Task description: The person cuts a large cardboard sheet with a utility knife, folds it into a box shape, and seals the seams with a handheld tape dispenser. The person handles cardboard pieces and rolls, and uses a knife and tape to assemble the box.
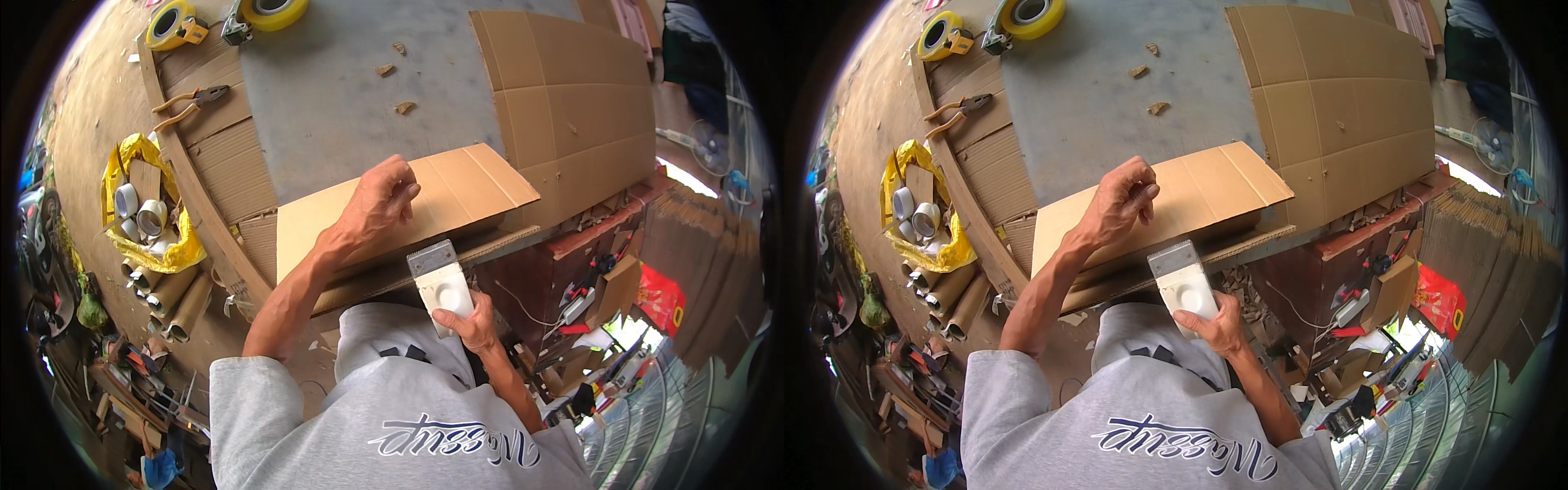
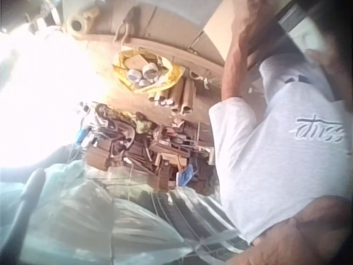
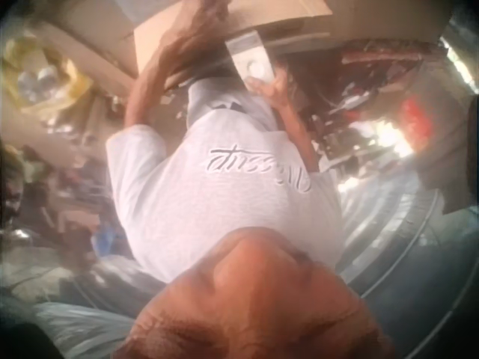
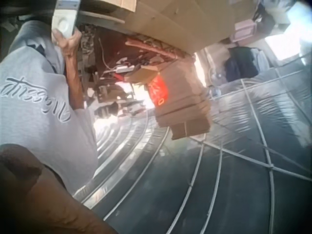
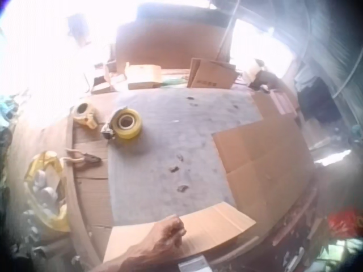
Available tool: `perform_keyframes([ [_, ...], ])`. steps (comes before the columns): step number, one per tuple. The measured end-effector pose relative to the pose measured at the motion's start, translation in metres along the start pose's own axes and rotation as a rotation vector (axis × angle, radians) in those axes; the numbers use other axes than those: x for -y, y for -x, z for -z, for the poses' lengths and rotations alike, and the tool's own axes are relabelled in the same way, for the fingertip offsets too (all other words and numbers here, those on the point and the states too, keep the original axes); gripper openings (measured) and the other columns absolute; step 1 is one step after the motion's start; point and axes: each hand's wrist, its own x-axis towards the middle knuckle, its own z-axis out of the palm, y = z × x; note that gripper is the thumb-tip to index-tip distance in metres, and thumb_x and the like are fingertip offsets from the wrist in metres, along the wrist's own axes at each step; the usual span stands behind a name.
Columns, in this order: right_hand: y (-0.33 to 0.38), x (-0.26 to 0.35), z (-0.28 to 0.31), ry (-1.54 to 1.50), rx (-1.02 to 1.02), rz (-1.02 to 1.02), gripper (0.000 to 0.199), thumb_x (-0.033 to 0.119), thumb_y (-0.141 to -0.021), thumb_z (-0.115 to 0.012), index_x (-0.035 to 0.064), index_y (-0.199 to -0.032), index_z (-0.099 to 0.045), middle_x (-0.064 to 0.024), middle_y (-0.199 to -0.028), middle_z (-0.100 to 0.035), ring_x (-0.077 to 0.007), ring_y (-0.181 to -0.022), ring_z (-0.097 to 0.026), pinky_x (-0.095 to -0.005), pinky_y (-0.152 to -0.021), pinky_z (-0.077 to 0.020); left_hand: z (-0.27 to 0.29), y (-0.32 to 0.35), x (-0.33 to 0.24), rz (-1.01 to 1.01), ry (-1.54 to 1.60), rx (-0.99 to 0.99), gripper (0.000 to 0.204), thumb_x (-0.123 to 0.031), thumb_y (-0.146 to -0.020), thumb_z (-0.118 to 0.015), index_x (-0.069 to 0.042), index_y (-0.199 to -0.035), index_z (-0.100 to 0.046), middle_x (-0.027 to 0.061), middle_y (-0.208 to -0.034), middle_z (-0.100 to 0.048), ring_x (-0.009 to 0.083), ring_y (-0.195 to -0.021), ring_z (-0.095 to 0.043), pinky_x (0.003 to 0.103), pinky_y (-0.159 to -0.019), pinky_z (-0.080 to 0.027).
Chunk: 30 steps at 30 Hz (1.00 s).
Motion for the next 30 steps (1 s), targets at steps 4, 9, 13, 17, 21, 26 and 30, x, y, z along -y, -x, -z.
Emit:
perform_keyframes([
  [4,0.001,0.013,0.002,0.014,0.018,-0.061,0.040,0.032,-0.081,-0.082,-0.0025,-0.099,-0.073,-0.0084,-0.086,-0.073,-0.0143,-0.077,-0.067,-0.0291,-0.071,-0.0526,0.003,0.000,-0.004,-0.003,-0.089,-0.033,0.015,0.001,-0.098,-0.057,0.001,-0.087,-0.048,0.0054,-0.091,-0.049,0.0128,-0.066,-0.060,0.026,-0.059,-0.055],
  [9,0.002,0.028,0.003,0.000,0.031,-0.117,0.040,0.032,-0.082,-0.082,-0.0024,-0.099,-0.073,-0.0077,-0.085,-0.073,-0.0130,-0.077,-0.065,-0.0282,-0.071,-0.0513,0.003,-0.003,-0.003,-0.073,-0.108,-0.055,0.014,0.003,-0.096,-0.058,0.002,-0.086,-0.049,0.0055,-0.090,-0.049,0.0130,-0.065,-0.056,0.027,-0.057,-0.052],
  [13,0.004,0.034,0.002,-0.032,0.022,-0.153,0.040,0.032,-0.082,-0.082,-0.0020,-0.099,-0.073,-0.0071,-0.085,-0.073,-0.0125,-0.078,-0.065,-0.0278,-0.072,-0.0507,0.006,-0.004,0.002,-0.121,-0.251,-0.056,0.014,0.004,-0.094,-0.059,0.001,-0.085,-0.050,0.0060,-0.088,-0.050,0.0133,-0.064,-0.053,0.029,-0.056,-0.046],
  [17,0.000,0.035,0.003,0.034,0.025,-0.171,0.039,0.033,-0.082,-0.082,-0.0018,-0.098,-0.074,-0.0064,-0.085,-0.072,-0.0120,-0.077,-0.064,-0.0272,-0.071,-0.0501,0.005,-0.005,0.008,-0.068,-0.266,-0.083,0.014,0.004,-0.092,-0.061,0.001,-0.084,-0.050,0.0070,-0.086,-0.050,0.0153,-0.067,-0.053,0.031,-0.058,-0.044],
  [21,0.003,0.035,0.003,-0.035,0.031,-0.240,0.040,0.034,-0.081,-0.082,-0.0015,-0.097,-0.074,-0.0058,-0.083,-0.072,-0.0115,-0.076,-0.064,-0.0266,-0.070,-0.0495,0.003,-0.006,0.011,-0.024,-0.360,-0.067,0.014,0.001,-0.091,-0.064,0.002,-0.084,-0.052,0.0090,-0.087,-0.051,0.0203,-0.074,-0.053,0.035,-0.067,-0.045],
  [26,0.006,0.031,0.002,-0.052,0.022,-0.260,0.039,0.035,-0.081,-0.081,-0.0012,-0.096,-0.074,-0.0050,-0.082,-0.071,-0.0107,-0.073,-0.062,-0.0266,-0.068,-0.0484,0.001,-0.007,0.012,0.065,-0.419,0.007,0.015,-0.006,-0.090,-0.066,0.004,-0.084,-0.057,0.0156,-0.092,-0.056,0.0326,-0.086,-0.057,0.042,-0.078,-0.047],
  [30,0.006,0.032,0.002,-0.054,0.022,-0.244,0.039,0.034,-0.082,-0.081,-0.0011,-0.096,-0.074,-0.0048,-0.081,-0.071,-0.0105,-0.073,-0.061,-0.0271,-0.067,-0.0477,-0.004,-0.006,0.019,0.075,-0.517,0.061,0.019,-0.011,-0.089,-0.068,0.004,-0.083,-0.059,0.0184,-0.099,-0.058,0.0396,-0.090,-0.060,0.046,-0.081,-0.048],
])
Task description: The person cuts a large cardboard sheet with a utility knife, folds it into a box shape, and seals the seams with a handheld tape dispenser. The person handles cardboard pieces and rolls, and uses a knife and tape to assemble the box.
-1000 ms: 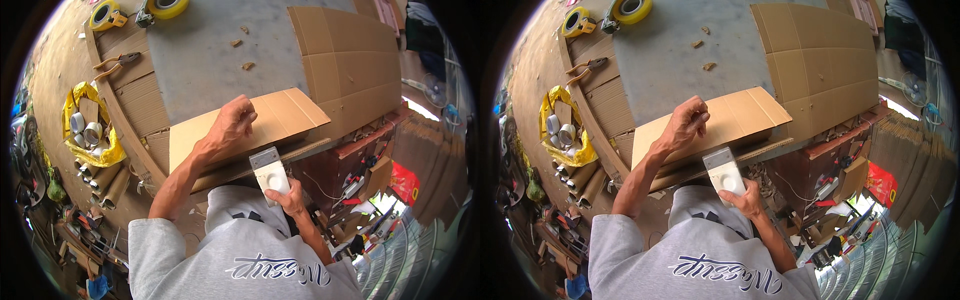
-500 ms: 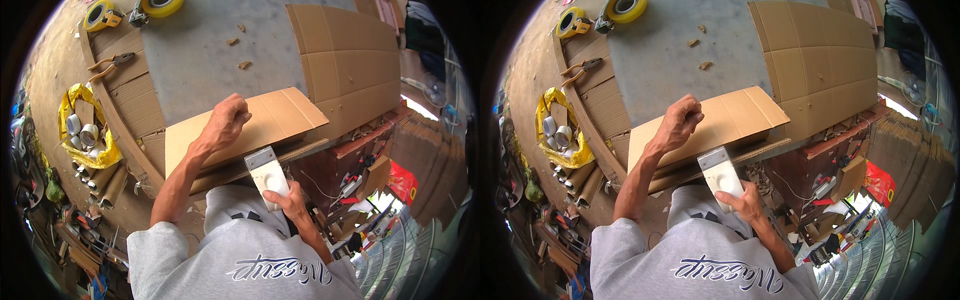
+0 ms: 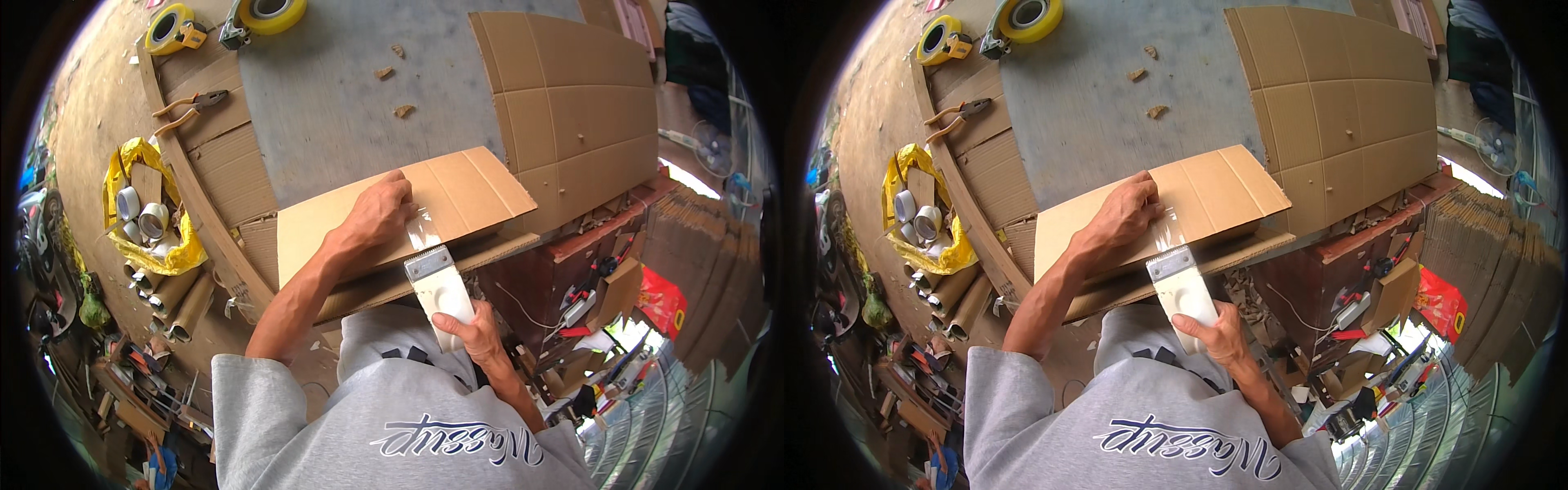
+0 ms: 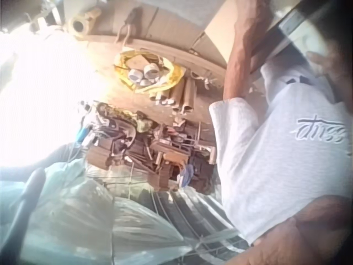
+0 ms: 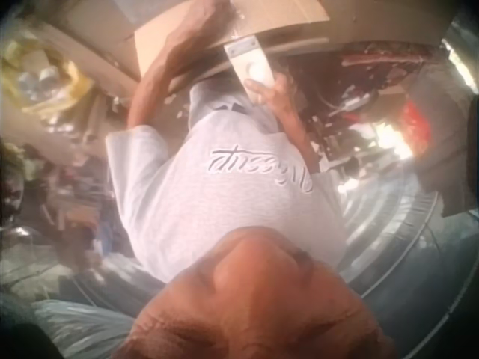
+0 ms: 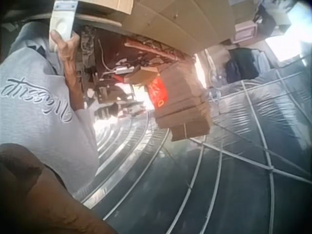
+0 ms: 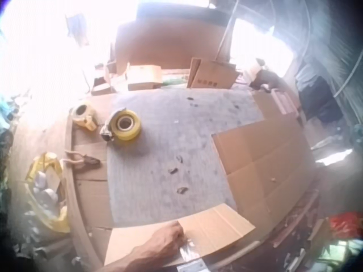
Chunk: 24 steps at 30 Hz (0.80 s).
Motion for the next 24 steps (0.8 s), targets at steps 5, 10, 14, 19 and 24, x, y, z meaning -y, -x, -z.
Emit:
perform_keyframes([
  [5,0.002,0.000,0.000,0.028,-0.010,-0.026,0.039,0.035,-0.082,-0.080,-0.0017,-0.096,-0.074,-0.0049,-0.081,-0.071,-0.0112,-0.073,-0.061,-0.0280,-0.067,-0.0479,-0.005,0.002,0.004,-0.060,-0.116,-0.016,0.023,-0.013,-0.089,-0.070,0.004,-0.081,-0.058,0.0204,-0.101,-0.058,0.0420,-0.091,-0.061,0.048,-0.081,-0.049],
  [10,0.002,-0.002,-0.001,0.030,-0.017,-0.012,0.040,0.035,-0.083,-0.080,-0.0022,-0.097,-0.074,-0.0057,-0.081,-0.071,-0.0118,-0.072,-0.061,-0.0285,-0.067,-0.0480,-0.001,0.005,-0.005,-0.043,-0.195,-0.012,0.028,-0.018,-0.088,-0.072,0.005,-0.085,-0.057,0.0230,-0.102,-0.057,0.0434,-0.090,-0.062,0.050,-0.080,-0.051],
  [14,0.000,-0.007,-0.004,0.013,-0.026,0.018,0.040,0.034,-0.083,-0.080,-0.0025,-0.097,-0.074,-0.0062,-0.080,-0.071,-0.0121,-0.072,-0.062,-0.0288,-0.066,-0.0481,-0.010,0.000,-0.002,-0.037,-0.267,-0.089,0.030,-0.021,-0.087,-0.072,0.006,-0.090,-0.058,0.0237,-0.100,-0.058,0.0431,-0.090,-0.062,0.050,-0.078,-0.052],
  [19,0.000,-0.005,-0.004,0.058,-0.026,0.030,0.040,0.035,-0.083,-0.079,-0.0029,-0.097,-0.074,-0.0063,-0.080,-0.071,-0.0120,-0.072,-0.062,-0.0288,-0.067,-0.0487,-0.007,0.000,0.013,0.002,-0.383,-0.143,0.024,-0.017,-0.088,-0.067,0.001,-0.092,-0.053,0.0204,-0.095,-0.056,0.0409,-0.085,-0.059,0.050,-0.074,-0.048],
  [24,-0.004,-0.009,-0.003,-0.002,-0.029,0.048,0.042,0.035,-0.081,-0.080,-0.0031,-0.097,-0.073,-0.0065,-0.081,-0.069,-0.0122,-0.072,-0.061,-0.0278,-0.066,-0.0483,0.016,0.044,-0.001,-0.354,-0.221,0.072,0.039,-0.015,-0.086,-0.065,0.006,-0.119,-0.057,0.0258,-0.124,-0.060,0.0431,-0.117,-0.057,0.045,-0.099,-0.048],
])
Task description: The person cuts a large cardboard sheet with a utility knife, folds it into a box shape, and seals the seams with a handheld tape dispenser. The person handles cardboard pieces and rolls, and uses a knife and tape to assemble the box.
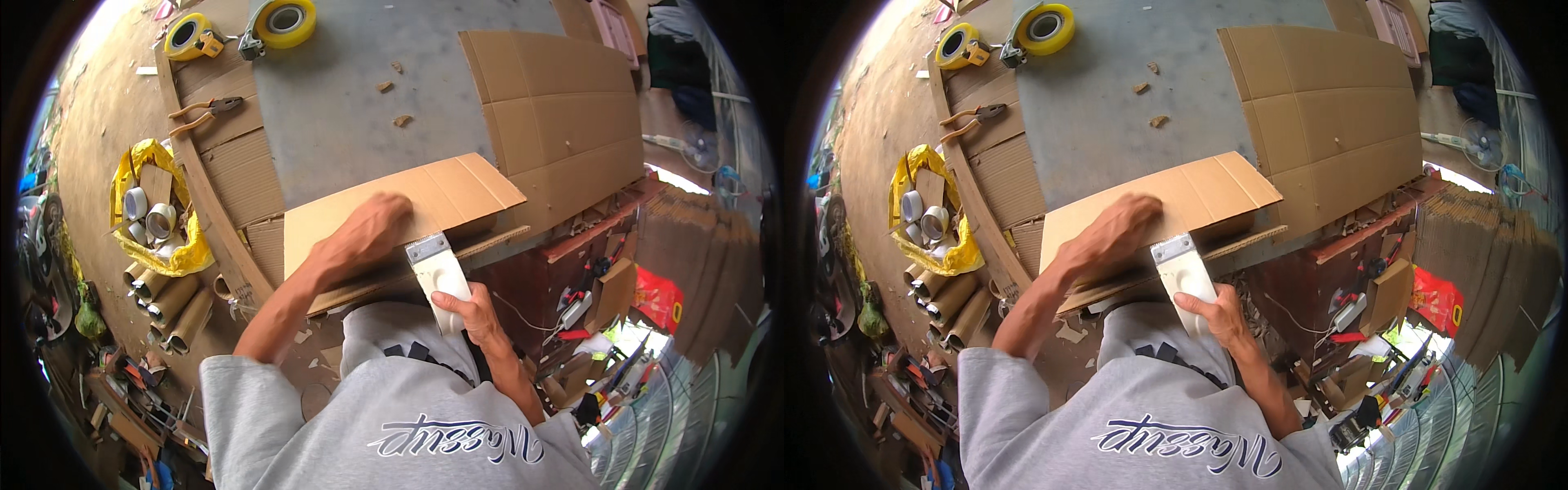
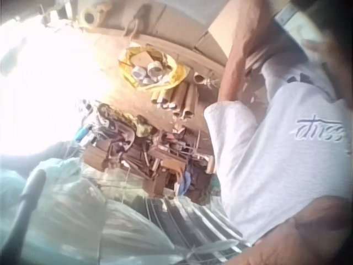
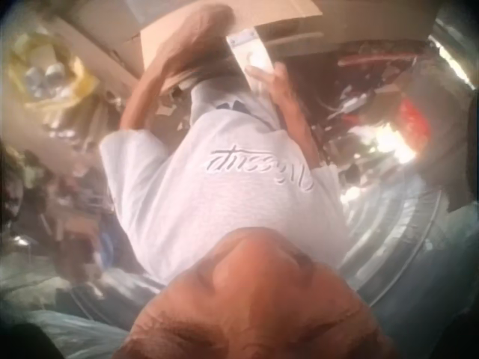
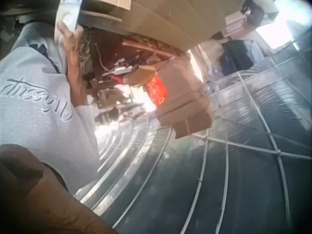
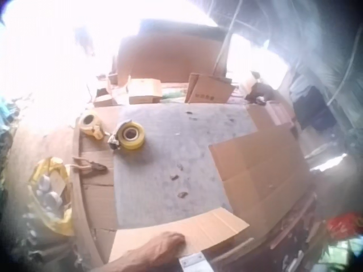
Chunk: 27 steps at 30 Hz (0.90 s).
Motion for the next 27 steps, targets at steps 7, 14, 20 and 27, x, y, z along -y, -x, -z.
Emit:
perform_keyframes([
  [7,-0.002,0.001,-0.007,-0.104,-0.029,0.036,0.044,0.036,-0.083,-0.080,-0.0051,-0.095,-0.070,-0.0070,-0.077,-0.066,-0.0137,-0.062,-0.061,-0.0285,-0.056,-0.0500,-0.021,0.057,-0.058,0.093,-0.378,-0.076,0.063,-0.008,-0.079,-0.064,0.008,-0.138,-0.048,0.0268,-0.145,-0.050,0.0396,-0.136,-0.049,0.045,-0.112,-0.042],
  [14,0.021,-0.005,-0.005,-0.225,0.001,-0.003,0.047,0.041,-0.089,-0.074,-0.0055,-0.097,-0.069,-0.0095,-0.074,-0.066,-0.0167,-0.056,-0.063,-0.0313,-0.050,-0.0536,-0.050,0.056,-0.037,0.045,-0.501,-0.211,0.051,-0.004,-0.081,-0.057,0.007,-0.131,-0.054,0.0259,-0.136,-0.058,0.0391,-0.123,-0.060,0.047,-0.100,-0.051],
  [20,0.026,-0.015,-0.006,-0.118,-0.054,0.062,0.050,0.044,-0.088,-0.073,-0.0057,-0.094,-0.069,-0.0095,-0.073,-0.066,-0.0169,-0.055,-0.063,-0.0313,-0.050,-0.0530,-0.053,0.052,-0.041,0.025,-0.544,-0.232,0.050,-0.006,-0.082,-0.059,0.003,-0.131,-0.056,0.0231,-0.133,-0.061,0.0378,-0.118,-0.064,0.046,-0.094,-0.055],
  [27,0.063,-0.035,-0.006,-0.026,-0.130,0.091,0.048,0.043,-0.091,-0.069,-0.0051,-0.095,-0.074,-0.0058,-0.077,-0.069,-0.0105,-0.071,-0.059,-0.0286,-0.065,-0.0476,-0.057,0.053,-0.034,0.011,-0.573,-0.261,0.049,-0.008,-0.082,-0.060,0.000,-0.130,-0.059,0.0216,-0.132,-0.063,0.0368,-0.118,-0.065,0.044,-0.092,-0.056],
])
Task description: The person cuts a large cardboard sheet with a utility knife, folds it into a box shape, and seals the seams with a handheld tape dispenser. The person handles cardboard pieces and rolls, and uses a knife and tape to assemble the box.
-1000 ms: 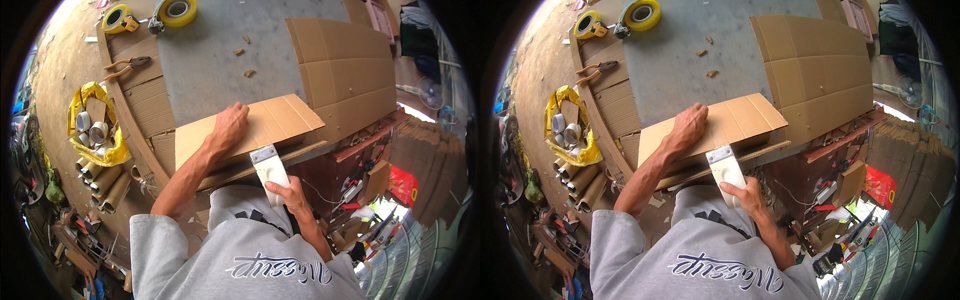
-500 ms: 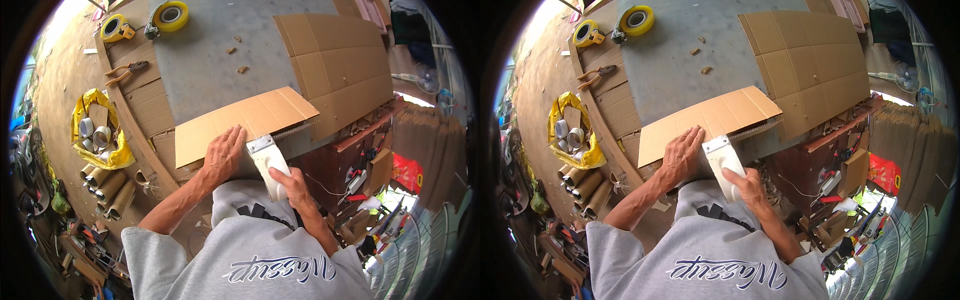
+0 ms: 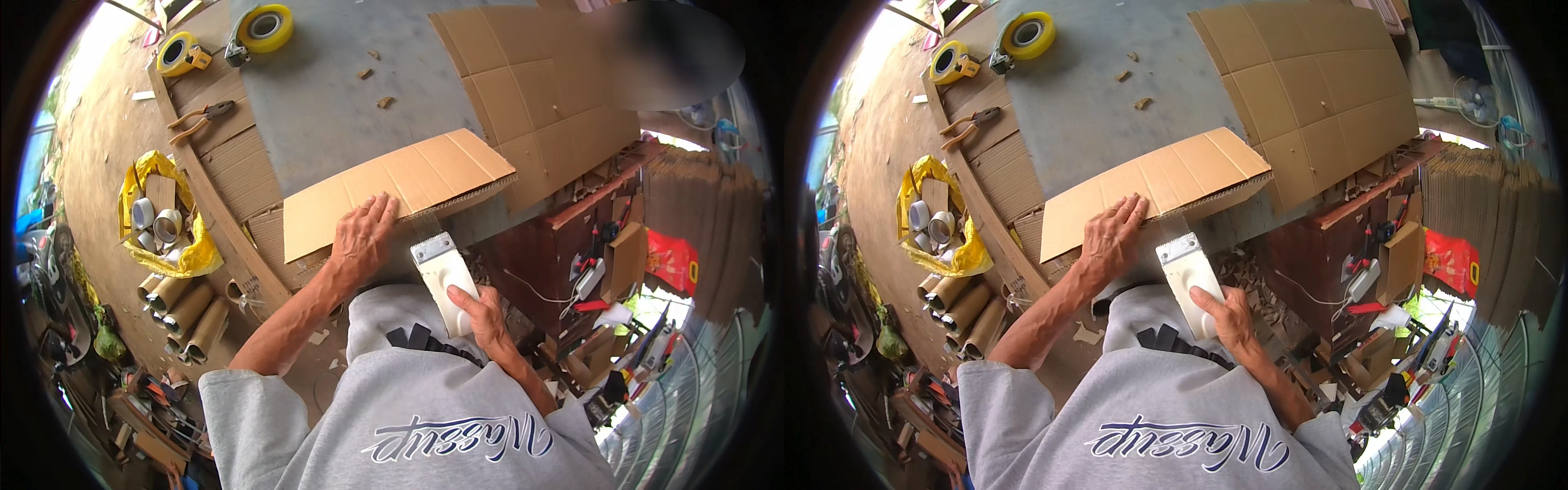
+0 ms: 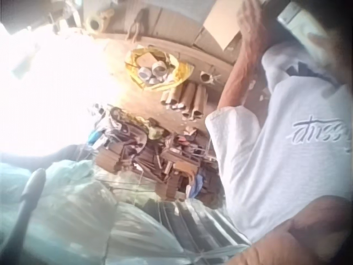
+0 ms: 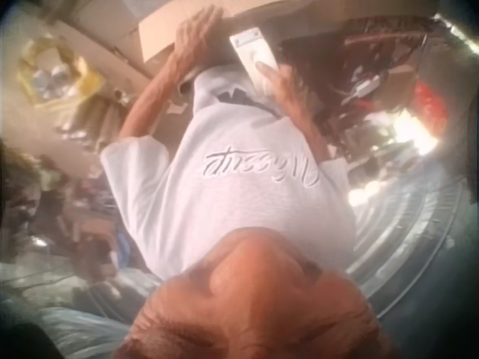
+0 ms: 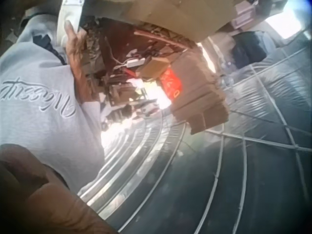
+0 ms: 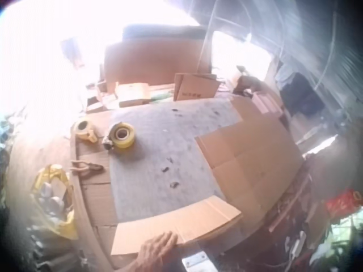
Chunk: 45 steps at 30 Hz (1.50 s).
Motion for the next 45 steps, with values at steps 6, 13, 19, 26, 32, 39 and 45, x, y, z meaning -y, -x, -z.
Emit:
perform_keyframes([
  [6,0.003,-0.037,0.012,0.011,-0.001,-0.001,0.054,0.049,-0.090,-0.064,-0.0041,-0.096,-0.074,-0.0078,-0.077,-0.070,-0.0122,-0.070,-0.060,-0.0305,-0.065,-0.0478,0.002,-0.001,-0.002,0.009,0.024,-0.007,0.049,-0.006,-0.080,-0.063,-0.001,-0.129,-0.061,0.0208,-0.130,-0.065,0.0366,-0.116,-0.066,0.044,-0.092,-0.057],
  [13,-0.042,-0.080,0.007,-0.010,-0.012,0.013,0.053,0.048,-0.090,-0.063,-0.0035,-0.093,-0.073,-0.0076,-0.076,-0.069,-0.0141,-0.072,-0.059,-0.0328,-0.069,-0.0471,0.000,-0.003,-0.004,-0.009,0.054,-0.039,0.045,-0.007,-0.079,-0.062,0.001,-0.124,-0.061,0.0224,-0.125,-0.066,0.0383,-0.112,-0.067,0.045,-0.087,-0.058],
  [19,-0.088,-0.131,-0.001,0.023,-0.134,0.145,0.059,0.050,-0.086,-0.066,-0.0079,-0.075,-0.061,-0.0102,-0.064,-0.055,-0.0138,-0.069,-0.050,-0.0375,-0.062,-0.0407,0.002,-0.007,-0.007,-0.005,0.042,-0.017,0.049,-0.011,-0.077,-0.074,-0.003,-0.124,-0.063,0.0179,-0.126,-0.068,0.0332,-0.113,-0.068,0.043,-0.084,-0.060],
  [26,-0.124,-0.141,-0.001,0.195,-0.107,0.111,0.056,0.047,-0.089,-0.063,-0.0085,-0.084,-0.067,-0.0046,-0.073,-0.067,-0.0116,-0.072,-0.053,-0.0359,-0.066,-0.0445,0.023,-0.019,-0.029,0.099,0.018,0.215,0.052,-0.012,-0.085,-0.060,-0.007,-0.137,-0.056,0.0225,-0.132,-0.063,0.0399,-0.120,-0.062,0.051,-0.093,-0.053],
  [32,-0.133,-0.147,-0.009,0.028,-0.166,0.119,0.063,0.053,-0.080,-0.074,-0.0099,-0.076,-0.070,-0.0093,-0.068,-0.062,-0.0175,-0.068,-0.052,-0.0404,-0.063,-0.0446,-0.030,-0.038,-0.029,-0.125,0.202,0.075,0.072,-0.022,-0.077,-0.075,0.002,-0.139,-0.048,0.0263,-0.141,-0.053,0.0434,-0.130,-0.052,0.051,-0.105,-0.047],
  [39,-0.107,-0.109,-0.014,-0.166,-0.128,0.050,0.041,0.036,-0.083,-0.074,-0.0051,-0.085,-0.072,-0.0065,-0.080,-0.067,-0.0174,-0.070,-0.057,-0.0376,-0.068,-0.0464,-0.058,-0.038,-0.034,-0.102,-0.247,-0.010,0.048,-0.017,-0.090,-0.051,0.006,-0.132,-0.048,0.0248,-0.131,-0.058,0.0340,-0.119,-0.059,0.040,-0.098,-0.049],
  [45,-0.159,-0.169,0.004,-0.151,-0.047,0.182,0.043,0.036,-0.088,-0.069,-0.0061,-0.093,-0.072,-0.0089,-0.083,-0.068,-0.0182,-0.071,-0.060,-0.0352,-0.068,-0.0477,-0.059,-0.041,-0.034,-0.103,-0.325,-0.027,0.049,-0.019,-0.089,-0.054,0.004,-0.132,-0.048,0.0225,-0.123,-0.059,0.0324,-0.113,-0.060,0.038,-0.094,-0.051],
])
